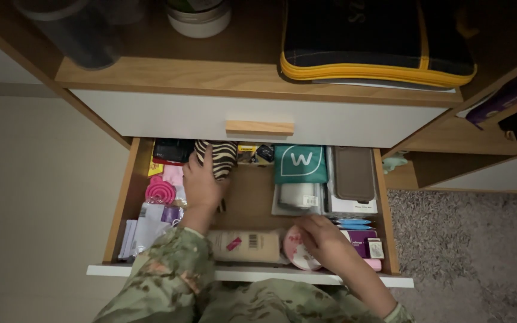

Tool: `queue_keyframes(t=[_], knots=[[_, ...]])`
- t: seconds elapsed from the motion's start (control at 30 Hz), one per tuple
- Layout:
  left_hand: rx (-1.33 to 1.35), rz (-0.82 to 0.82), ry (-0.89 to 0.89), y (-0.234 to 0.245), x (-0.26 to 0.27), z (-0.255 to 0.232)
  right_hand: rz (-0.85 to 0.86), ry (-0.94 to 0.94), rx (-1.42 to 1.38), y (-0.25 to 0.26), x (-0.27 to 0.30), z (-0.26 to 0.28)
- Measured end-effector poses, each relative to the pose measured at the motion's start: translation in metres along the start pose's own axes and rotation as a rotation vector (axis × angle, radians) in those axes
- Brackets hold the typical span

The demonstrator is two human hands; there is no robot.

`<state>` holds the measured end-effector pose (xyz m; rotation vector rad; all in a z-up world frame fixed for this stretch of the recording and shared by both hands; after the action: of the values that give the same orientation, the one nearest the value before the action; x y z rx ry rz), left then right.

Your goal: The person opens a drawer and rummages through its contents. They pick up and examine a zebra-print pouch, a white cloth, a beaded necklace, a small plastic bag, a pen, and several packaged earrings. The person handles each item individually, looking at them before placing them back in the drawer.

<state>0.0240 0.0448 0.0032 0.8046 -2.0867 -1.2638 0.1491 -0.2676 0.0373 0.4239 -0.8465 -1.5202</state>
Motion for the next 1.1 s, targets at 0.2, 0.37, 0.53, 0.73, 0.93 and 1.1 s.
queue_keyframes(t=[0.2,0.37,0.53,0.73,0.93,1.1], knots=[[0.16,0.045,-0.13,0.017,0.01,0.007,0.009,-0.006,-0.017,0.002,0.0,0.003],[0.475,0.171,0.042,0.083,0.053,-0.022,-0.007,0.023,0.003,-0.003,-0.001,-0.004],[0.88,0.241,0.346,0.12,0.083,-0.025,0.002,0.015,-0.014,0.001,0.0,0.002],[0.827,0.367,0.239,0.149,0.119,-0.018,-0.079,0.118,0.071,0.008,0.002,0.016],[0.838,0.583,0.355,0.15,0.147,-0.051,-0.024,0.132,-0.05,0.031,-0.005,0.07],[0.737,0.596,-0.088,0.114,0.14,-0.097,-0.08,0.147,-0.035,0.041,-0.011,0.106]])
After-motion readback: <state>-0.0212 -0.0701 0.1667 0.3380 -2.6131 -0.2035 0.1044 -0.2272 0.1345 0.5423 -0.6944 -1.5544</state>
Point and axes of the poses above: each hand's wrist, its own x-axis away from the middle knuckle, its own y-axis out of the back of the hand, z = x × y, the point moved 5 cm from there along -x, towards the middle knuckle, and after that the axes turned 15 degrees about z, right-handed, at the moved point
